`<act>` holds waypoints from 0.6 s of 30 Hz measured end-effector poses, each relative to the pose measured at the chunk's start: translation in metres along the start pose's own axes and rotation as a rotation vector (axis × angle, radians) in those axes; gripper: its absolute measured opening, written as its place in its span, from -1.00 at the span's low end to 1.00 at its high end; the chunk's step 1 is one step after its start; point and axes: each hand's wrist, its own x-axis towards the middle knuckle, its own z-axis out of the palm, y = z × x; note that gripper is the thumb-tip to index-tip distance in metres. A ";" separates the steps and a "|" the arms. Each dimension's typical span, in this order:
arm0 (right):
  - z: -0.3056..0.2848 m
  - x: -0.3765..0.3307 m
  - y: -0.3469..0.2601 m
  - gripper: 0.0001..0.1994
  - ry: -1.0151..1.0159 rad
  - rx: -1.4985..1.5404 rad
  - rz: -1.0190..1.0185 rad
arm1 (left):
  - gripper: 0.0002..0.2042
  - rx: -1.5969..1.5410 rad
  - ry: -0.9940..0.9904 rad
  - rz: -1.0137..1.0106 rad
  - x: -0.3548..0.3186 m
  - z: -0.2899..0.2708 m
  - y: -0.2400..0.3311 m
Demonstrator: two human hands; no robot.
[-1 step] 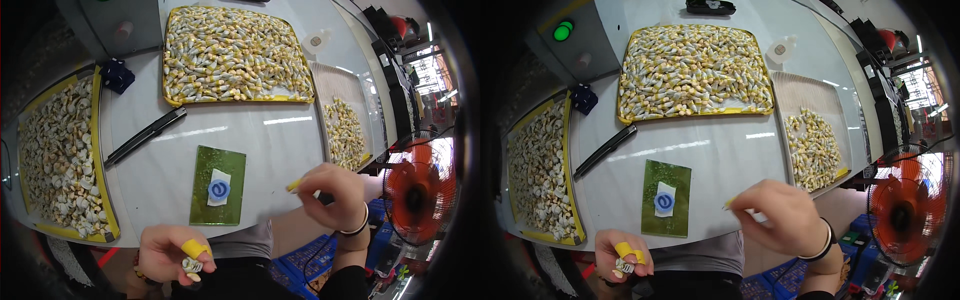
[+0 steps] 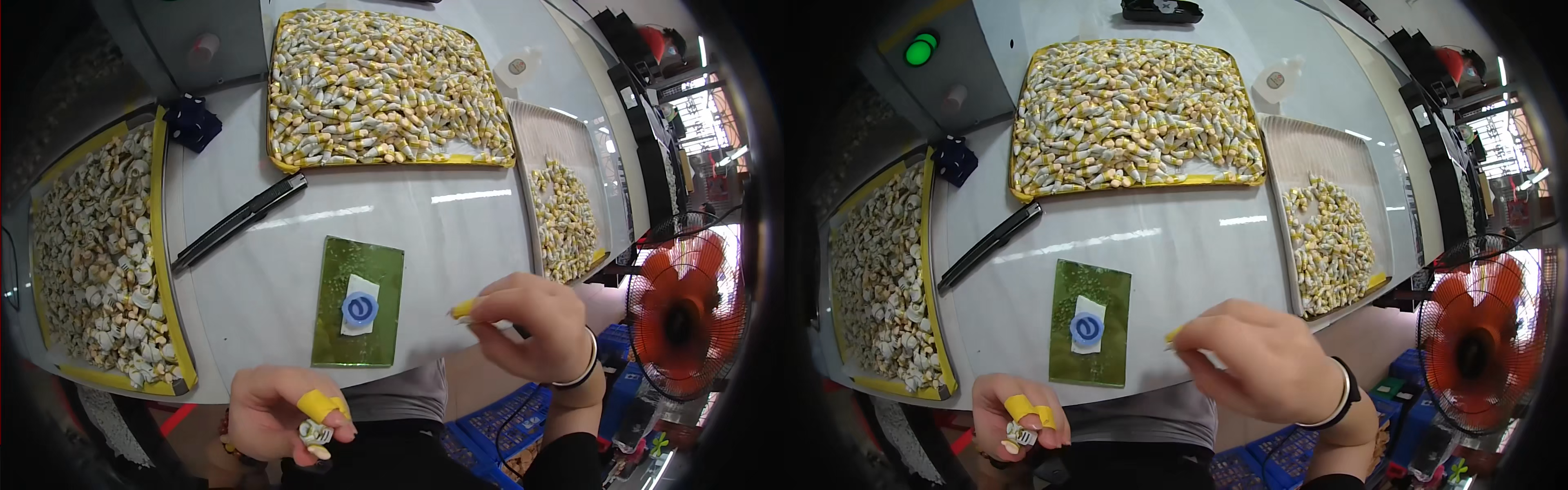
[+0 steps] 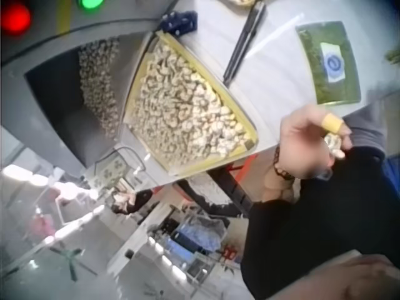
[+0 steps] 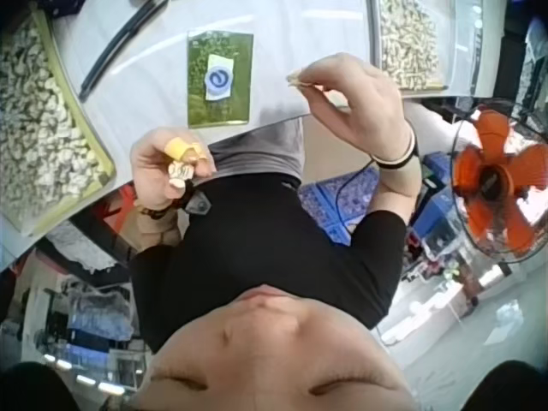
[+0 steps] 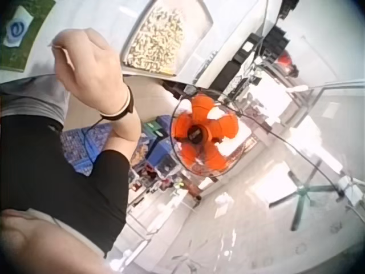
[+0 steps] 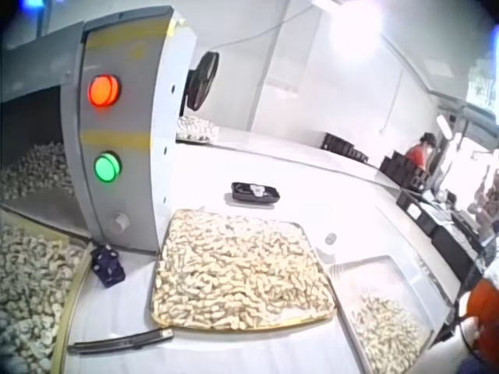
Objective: The person assembles small capsules by hand. They pick up a capsule shell, apply a small amount of adhesive from a bottle, and then insert a small white object into the shell. The completed capsules are placed onto a tray.
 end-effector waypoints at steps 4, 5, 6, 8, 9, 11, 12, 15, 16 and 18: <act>0.021 0.020 0.001 -0.77 -0.055 -0.166 -0.289 | -0.64 0.074 0.031 0.037 -0.003 0.004 0.004; 0.024 0.025 0.001 -0.76 -0.064 -0.217 -0.368 | -0.64 0.124 0.040 0.064 -0.005 0.003 0.004; 0.026 0.027 0.000 -0.75 -0.071 -0.243 -0.386 | -0.64 0.173 0.049 0.091 -0.007 0.003 0.003; 0.032 0.031 -0.002 -0.72 -0.089 -0.296 -0.425 | -0.64 0.244 0.070 0.134 -0.010 0.002 0.003; 0.034 0.031 -0.002 -0.72 -0.093 -0.314 -0.421 | -0.64 0.266 0.081 0.149 -0.011 0.003 0.003; 0.040 0.031 -0.001 -0.73 -0.100 -0.347 -0.418 | -0.64 0.308 0.093 0.180 -0.013 0.002 0.003; 0.041 0.030 -0.002 -0.71 -0.124 -0.331 -0.402 | -0.64 0.325 0.094 0.194 -0.014 0.000 0.002; 0.041 0.029 -0.006 -0.67 -0.161 -0.292 -0.372 | -0.65 0.433 0.099 0.259 -0.015 -0.002 0.002; 0.043 0.028 -0.008 -0.67 -0.146 -0.287 -0.372 | -0.65 0.479 0.097 0.281 -0.015 -0.001 0.003; 0.045 0.028 -0.009 -0.68 -0.118 -0.297 -0.388 | -0.62 0.634 0.138 0.296 -0.013 0.002 0.004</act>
